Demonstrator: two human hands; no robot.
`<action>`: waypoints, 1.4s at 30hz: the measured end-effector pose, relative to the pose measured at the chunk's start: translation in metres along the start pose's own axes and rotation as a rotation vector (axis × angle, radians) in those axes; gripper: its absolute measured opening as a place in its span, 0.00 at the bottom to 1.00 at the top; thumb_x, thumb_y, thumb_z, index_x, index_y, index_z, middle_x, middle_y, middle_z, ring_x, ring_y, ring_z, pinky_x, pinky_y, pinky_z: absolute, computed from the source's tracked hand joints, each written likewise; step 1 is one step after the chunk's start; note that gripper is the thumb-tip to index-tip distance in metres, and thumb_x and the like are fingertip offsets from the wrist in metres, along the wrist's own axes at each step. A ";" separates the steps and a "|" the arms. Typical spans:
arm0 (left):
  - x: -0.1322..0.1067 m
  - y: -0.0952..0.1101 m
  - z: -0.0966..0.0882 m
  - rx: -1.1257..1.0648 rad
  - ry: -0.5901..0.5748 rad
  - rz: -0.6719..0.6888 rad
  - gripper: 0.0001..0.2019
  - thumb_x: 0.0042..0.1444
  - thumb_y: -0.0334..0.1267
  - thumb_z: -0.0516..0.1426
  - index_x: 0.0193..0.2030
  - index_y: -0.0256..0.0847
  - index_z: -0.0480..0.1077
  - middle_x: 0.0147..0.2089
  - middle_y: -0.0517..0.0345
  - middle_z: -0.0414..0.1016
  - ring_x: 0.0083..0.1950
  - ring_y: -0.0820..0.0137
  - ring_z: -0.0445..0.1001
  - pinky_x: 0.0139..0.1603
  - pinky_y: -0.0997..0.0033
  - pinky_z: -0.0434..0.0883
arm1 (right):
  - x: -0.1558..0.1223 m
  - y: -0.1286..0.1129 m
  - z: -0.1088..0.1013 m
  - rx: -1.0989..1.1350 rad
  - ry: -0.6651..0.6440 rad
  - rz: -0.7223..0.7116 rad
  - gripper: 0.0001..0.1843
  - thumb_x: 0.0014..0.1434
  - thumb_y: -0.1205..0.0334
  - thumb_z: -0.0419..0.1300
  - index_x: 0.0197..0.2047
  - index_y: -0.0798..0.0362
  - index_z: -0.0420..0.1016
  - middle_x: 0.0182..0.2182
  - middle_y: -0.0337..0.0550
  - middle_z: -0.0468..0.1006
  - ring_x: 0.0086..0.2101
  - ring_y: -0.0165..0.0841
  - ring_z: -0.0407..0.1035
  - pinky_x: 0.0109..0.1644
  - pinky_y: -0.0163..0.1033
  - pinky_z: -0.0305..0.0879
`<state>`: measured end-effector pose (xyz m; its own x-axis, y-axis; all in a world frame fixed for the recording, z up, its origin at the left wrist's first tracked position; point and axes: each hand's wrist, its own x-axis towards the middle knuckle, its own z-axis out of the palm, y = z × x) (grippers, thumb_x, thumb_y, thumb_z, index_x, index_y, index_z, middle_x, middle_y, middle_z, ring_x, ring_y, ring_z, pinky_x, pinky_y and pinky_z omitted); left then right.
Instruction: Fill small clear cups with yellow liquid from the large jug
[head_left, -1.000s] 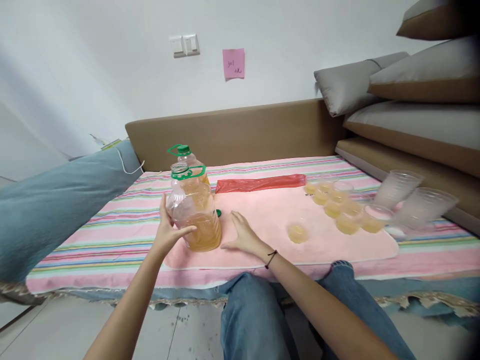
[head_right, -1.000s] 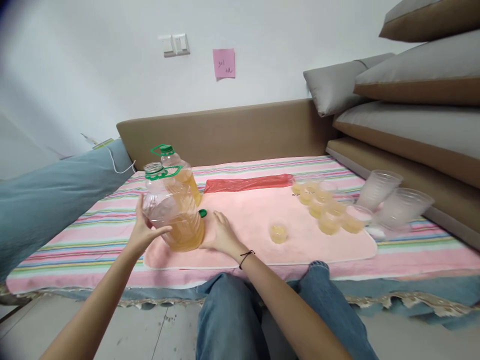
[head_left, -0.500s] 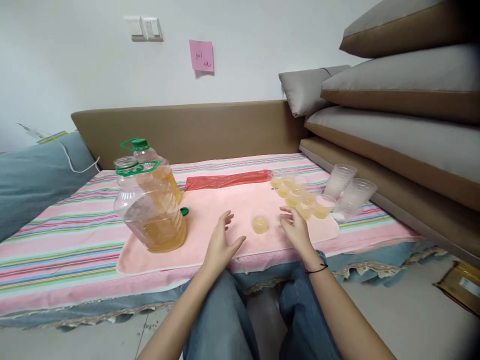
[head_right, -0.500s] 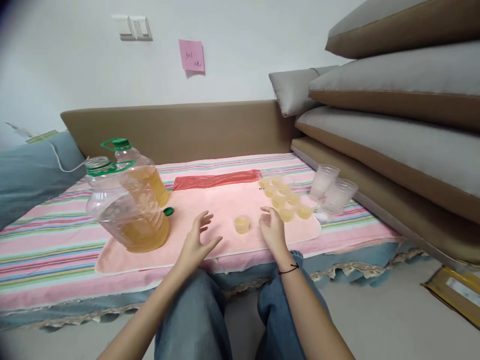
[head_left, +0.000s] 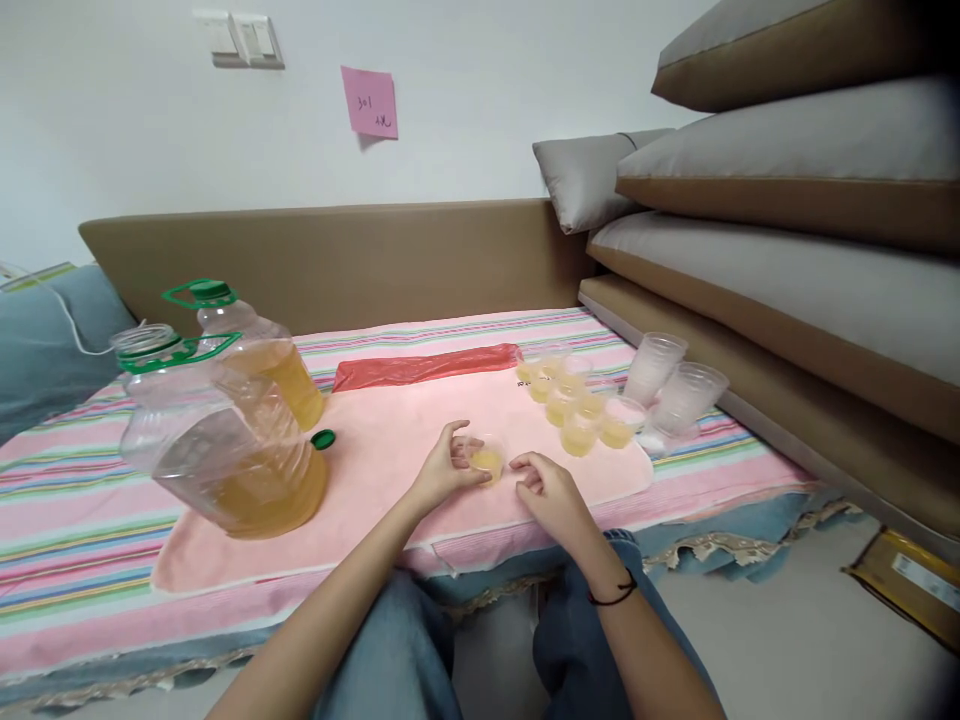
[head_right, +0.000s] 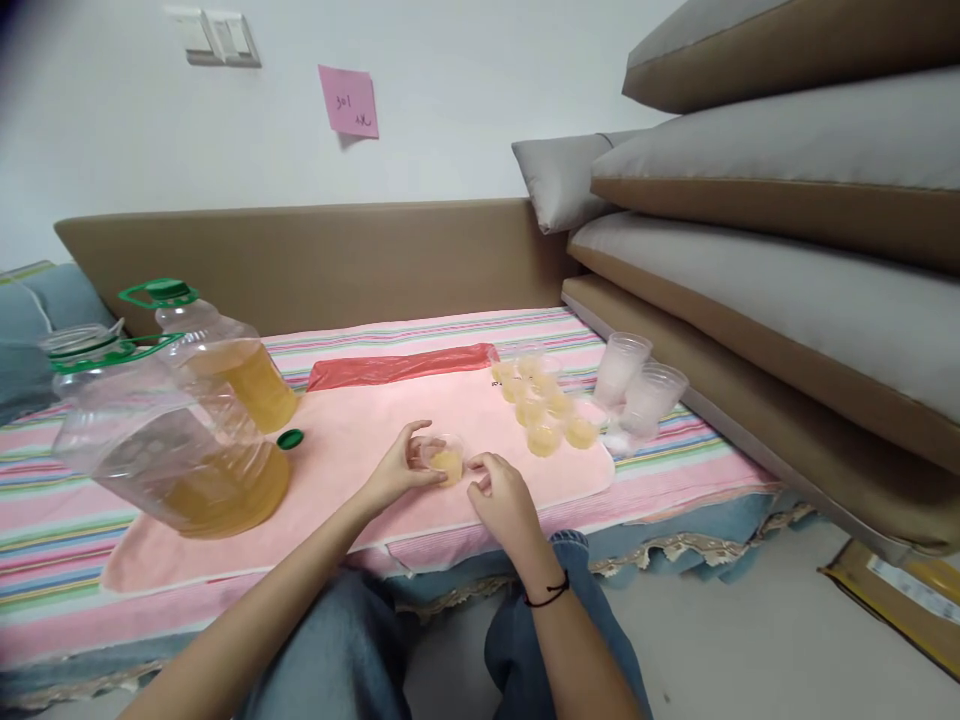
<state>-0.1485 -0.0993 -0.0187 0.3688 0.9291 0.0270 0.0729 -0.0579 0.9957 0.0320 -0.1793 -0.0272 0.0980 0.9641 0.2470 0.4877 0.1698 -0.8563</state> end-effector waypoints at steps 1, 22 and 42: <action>0.004 0.002 -0.001 -0.011 -0.008 -0.003 0.43 0.29 0.34 0.72 0.54 0.44 0.59 0.46 0.51 0.76 0.45 0.64 0.77 0.45 0.61 0.73 | 0.000 -0.001 0.000 0.003 -0.004 0.005 0.16 0.48 0.73 0.52 0.40 0.54 0.72 0.35 0.40 0.74 0.31 0.33 0.68 0.38 0.38 0.65; 0.201 -0.003 0.026 0.135 0.420 0.087 0.39 0.32 0.30 0.73 0.52 0.40 0.62 0.48 0.49 0.75 0.42 0.64 0.75 0.45 0.61 0.72 | 0.002 -0.019 0.013 0.051 -0.122 0.166 0.17 0.53 0.80 0.56 0.44 0.55 0.72 0.40 0.44 0.74 0.37 0.36 0.70 0.40 0.39 0.66; 0.214 -0.012 0.040 0.317 0.483 0.073 0.33 0.43 0.38 0.68 0.54 0.43 0.58 0.51 0.48 0.71 0.48 0.61 0.74 0.50 0.58 0.70 | 0.006 -0.025 0.010 0.094 -0.112 0.192 0.18 0.53 0.81 0.56 0.44 0.56 0.73 0.39 0.44 0.74 0.35 0.35 0.69 0.39 0.37 0.63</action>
<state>-0.0331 0.0856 -0.0285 -0.0754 0.9755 0.2065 0.3646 -0.1657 0.9163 0.0116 -0.1751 -0.0092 0.0818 0.9962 0.0283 0.3861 -0.0055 -0.9224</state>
